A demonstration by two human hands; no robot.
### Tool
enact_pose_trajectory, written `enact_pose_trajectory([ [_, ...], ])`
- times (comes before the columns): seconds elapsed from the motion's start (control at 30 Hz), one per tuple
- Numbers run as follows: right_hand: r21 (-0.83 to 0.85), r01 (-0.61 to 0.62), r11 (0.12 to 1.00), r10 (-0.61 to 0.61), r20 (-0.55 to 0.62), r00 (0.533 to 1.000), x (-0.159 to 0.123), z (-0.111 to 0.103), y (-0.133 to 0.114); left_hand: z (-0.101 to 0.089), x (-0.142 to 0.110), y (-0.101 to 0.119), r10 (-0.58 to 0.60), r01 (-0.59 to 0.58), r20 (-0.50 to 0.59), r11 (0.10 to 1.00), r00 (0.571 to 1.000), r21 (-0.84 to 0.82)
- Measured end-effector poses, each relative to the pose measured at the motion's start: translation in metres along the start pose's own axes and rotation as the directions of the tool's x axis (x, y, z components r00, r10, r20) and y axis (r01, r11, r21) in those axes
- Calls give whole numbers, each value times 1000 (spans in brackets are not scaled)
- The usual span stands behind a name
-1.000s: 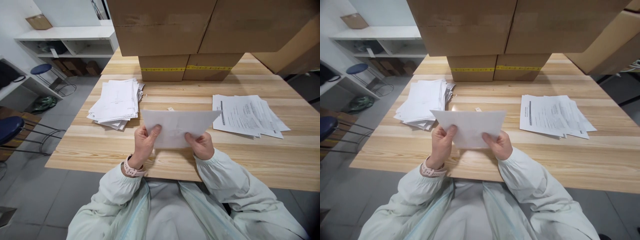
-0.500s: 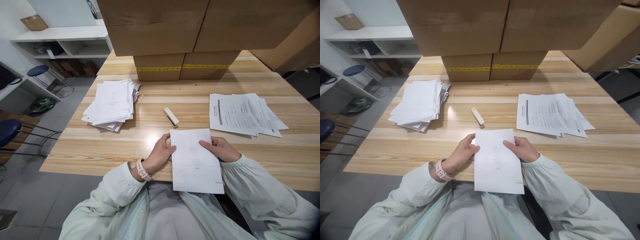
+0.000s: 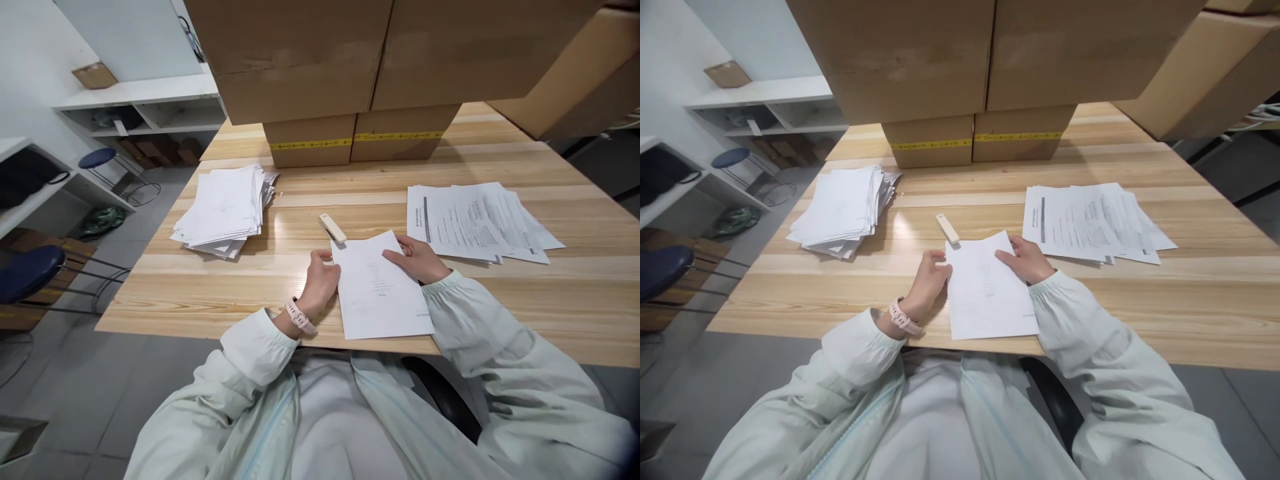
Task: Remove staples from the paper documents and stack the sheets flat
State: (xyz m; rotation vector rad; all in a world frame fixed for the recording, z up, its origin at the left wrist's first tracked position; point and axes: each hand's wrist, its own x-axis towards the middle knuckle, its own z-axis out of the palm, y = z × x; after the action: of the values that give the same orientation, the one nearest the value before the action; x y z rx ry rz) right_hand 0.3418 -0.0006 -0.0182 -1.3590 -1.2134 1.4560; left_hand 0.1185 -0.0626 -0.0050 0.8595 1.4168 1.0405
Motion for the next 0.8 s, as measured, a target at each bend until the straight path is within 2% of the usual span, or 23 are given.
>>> enact_pose_trajectory([
  [0.17, -102, 66, 993, -66, 3, 998, 2, 3, -3, 6, 0, 10, -69, 69, -13, 998, 998, -14],
  [0.27, -306, 82, 948, -88, -5, 996, 0, -5, -5, 6, -1, 13, -80, 80, 0, 997, 997, -16],
  [0.3, -414, 99, 905, -120, -24, 993, -2, -11, -6, 5, -2, 14, -80, 80, 4, 997, 997, -18],
  [0.37, -637, 120, 761, -227, -88, 970, -8, -26, -13, 5, -2, 14, -77, 78, 13, 997, 997, -23],
  [0.47, -833, 128, 539, -431, -141, 891, -16, -50, -37, 4, -2, 15, -77, 78, 35, 996, 996, -34],
  [0.53, -874, 200, 443, -557, -94, 825, -12, -53, -61, 3, -1, 15, -80, 82, 53, 996, 995, -44],
  [0.6, -863, 346, 367, -643, 33, 765, 4, -37, -86, 3, -1, 15, -84, 88, 71, 995, 994, -55],
  [0.67, -798, 519, 306, -657, 217, 722, 31, -4, -104, 2, 0, 14, -90, 96, 85, 992, 992, -79],
  [0.73, -740, 633, 230, -601, 404, 690, 61, 39, -110, 1, 2, 13, -96, 106, 97, 989, 991, -106],
  [0.8, -695, 691, 198, -507, 531, 679, 87, 83, -103, 1, 2, 12, -101, 114, 103, 985, 990, -131],
])
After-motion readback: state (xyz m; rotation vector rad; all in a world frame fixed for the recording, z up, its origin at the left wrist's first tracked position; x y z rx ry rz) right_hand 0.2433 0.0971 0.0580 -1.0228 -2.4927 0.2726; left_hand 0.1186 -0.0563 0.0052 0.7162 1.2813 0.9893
